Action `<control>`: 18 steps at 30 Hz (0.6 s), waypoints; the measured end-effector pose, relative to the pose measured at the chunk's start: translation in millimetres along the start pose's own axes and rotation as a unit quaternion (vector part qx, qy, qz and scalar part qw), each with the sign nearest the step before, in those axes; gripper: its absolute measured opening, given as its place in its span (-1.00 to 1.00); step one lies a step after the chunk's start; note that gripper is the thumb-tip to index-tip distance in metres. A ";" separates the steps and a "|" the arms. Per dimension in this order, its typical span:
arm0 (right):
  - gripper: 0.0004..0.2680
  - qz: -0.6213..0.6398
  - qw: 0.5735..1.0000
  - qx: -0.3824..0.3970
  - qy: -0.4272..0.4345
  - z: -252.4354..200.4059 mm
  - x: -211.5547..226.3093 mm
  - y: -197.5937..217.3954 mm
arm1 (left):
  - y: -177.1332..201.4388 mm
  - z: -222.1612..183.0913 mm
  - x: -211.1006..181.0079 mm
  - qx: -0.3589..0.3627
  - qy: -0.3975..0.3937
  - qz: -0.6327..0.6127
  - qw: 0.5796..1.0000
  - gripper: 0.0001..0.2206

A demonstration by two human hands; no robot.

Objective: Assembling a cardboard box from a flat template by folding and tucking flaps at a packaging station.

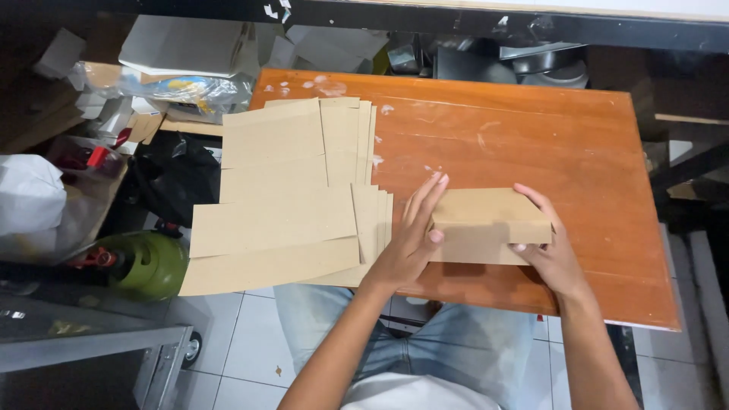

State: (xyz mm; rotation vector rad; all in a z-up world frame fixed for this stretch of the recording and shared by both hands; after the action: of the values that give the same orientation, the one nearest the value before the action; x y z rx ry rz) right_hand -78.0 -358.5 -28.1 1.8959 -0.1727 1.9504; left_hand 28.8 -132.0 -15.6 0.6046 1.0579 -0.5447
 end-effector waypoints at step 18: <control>-0.02 -0.139 0.987 -0.044 0.072 -3.8 -14.7 -13.2 | 9.4 -9.4 28.4 0.015 -0.002 0.057 0.998 -0.19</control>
State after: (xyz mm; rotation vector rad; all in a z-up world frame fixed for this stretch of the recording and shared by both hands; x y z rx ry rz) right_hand -76.8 -348.2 -45.3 1.6189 0.0447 1.8480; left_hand 40.3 -122.3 -43.0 0.6855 1.0058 -0.4617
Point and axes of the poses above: each hand's wrist, its own z-axis towards the middle knuckle, its own y-axis out of the back of the hand, x = y × z, the point moved 2 cm from there along z, towards the middle knuckle
